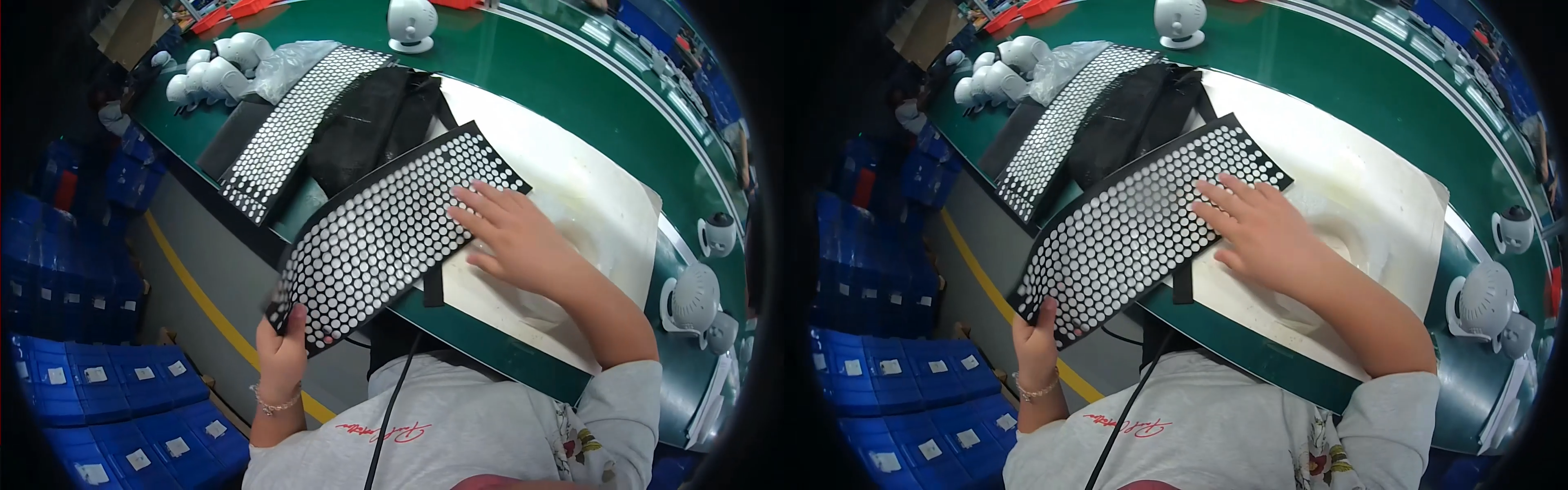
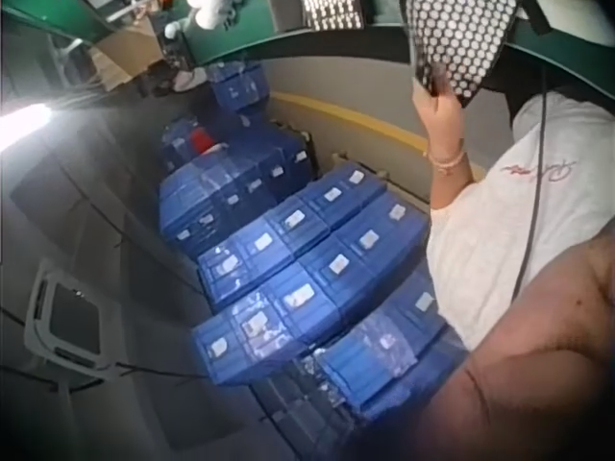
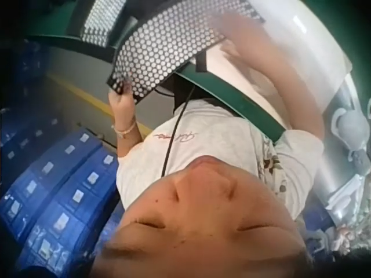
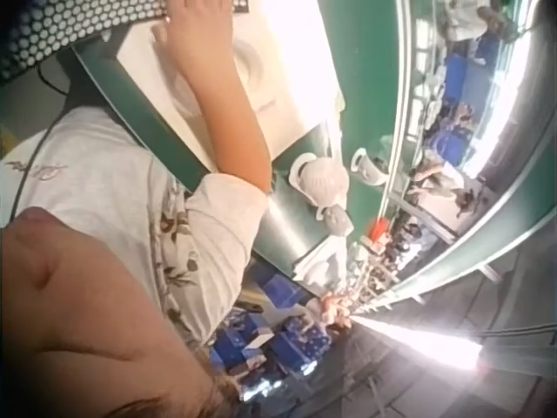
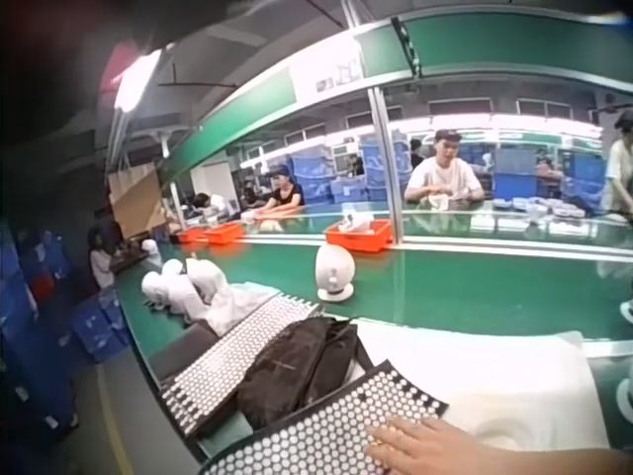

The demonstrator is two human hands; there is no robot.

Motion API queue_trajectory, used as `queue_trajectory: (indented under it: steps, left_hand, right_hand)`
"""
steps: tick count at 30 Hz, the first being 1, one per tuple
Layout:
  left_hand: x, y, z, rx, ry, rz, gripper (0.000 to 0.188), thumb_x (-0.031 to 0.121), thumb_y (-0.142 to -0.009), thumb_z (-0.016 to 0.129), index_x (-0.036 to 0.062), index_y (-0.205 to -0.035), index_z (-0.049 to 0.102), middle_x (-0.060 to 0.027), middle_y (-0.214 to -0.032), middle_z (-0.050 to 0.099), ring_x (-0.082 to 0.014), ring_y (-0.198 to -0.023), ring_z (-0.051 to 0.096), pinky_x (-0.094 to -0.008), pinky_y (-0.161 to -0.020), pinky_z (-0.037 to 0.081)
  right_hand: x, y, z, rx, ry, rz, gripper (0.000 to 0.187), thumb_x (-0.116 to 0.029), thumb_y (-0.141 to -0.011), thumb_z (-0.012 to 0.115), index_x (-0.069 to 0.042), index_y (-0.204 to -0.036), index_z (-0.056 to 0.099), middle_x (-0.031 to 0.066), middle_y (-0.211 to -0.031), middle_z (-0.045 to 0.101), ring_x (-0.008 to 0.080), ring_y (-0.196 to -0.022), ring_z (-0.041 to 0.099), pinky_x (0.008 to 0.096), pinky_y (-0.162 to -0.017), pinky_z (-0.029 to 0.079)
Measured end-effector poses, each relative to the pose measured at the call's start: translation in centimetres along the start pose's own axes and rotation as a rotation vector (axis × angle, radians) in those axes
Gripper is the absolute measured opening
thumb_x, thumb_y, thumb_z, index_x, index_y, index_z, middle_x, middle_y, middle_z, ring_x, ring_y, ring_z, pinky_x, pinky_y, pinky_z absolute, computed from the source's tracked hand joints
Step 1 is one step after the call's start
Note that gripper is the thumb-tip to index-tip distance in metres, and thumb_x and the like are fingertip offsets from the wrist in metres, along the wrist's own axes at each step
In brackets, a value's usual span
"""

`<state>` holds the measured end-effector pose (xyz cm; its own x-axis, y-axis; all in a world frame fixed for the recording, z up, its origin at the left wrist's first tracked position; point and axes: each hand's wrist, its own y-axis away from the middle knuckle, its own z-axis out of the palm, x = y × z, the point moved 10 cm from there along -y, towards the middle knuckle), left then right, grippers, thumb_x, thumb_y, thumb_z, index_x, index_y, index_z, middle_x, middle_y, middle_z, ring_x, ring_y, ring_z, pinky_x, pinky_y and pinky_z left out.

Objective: Attaching black adhesive pads to the bottom of white spherical light fixture housings on a factory assembly line.

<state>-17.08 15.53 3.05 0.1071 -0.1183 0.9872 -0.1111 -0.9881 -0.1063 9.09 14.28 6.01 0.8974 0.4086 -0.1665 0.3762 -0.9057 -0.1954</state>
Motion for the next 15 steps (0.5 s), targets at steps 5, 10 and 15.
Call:
queue_trajectory:
  steps: [5,10,15]
  left_hand:
    - [8.9,-2.7,-2.5,0.154,-0.192,0.595,0.030,0.003,-0.079,0.054,-0.0029,-0.109,0.052,-0.0119,-0.099,0.059,-0.0186,-0.088,0.057,-0.0254,-0.076,0.043]
    - [10.0,-12.6,-6.0,0.338,0.240,0.457,0.026,0.004,-0.080,0.054,-0.0003,-0.106,0.048,-0.0089,-0.095,0.057,-0.0151,-0.082,0.057,-0.0256,-0.066,0.048]
    - [4.7,-19.8,-4.5,0.293,0.622,0.235,0.028,0.001,-0.079,0.052,-0.0008,-0.107,0.048,-0.0098,-0.099,0.054,-0.0199,-0.086,0.056,-0.0281,-0.070,0.050]
  right_hand:
    - [2.3,3.3,-5.5,0.089,-0.146,0.153,0.048,-0.018,-0.072,0.058,-0.008,-0.118,0.045,0.0113,-0.129,0.038,0.0296,-0.120,0.033,0.0382,-0.099,0.027]
    - [6.7,8.1,-6.7,0.206,-0.300,0.479,0.048,-0.018,-0.074,0.057,-0.006,-0.118,0.044,0.0130,-0.130,0.036,0.0291,-0.121,0.033,0.0366,-0.100,0.025]
    - [8.8,12.5,-5.4,0.260,-0.396,0.581,0.046,-0.014,-0.074,0.055,-0.003,-0.117,0.044,0.0128,-0.130,0.036,0.0258,-0.121,0.033,0.0349,-0.100,0.025]
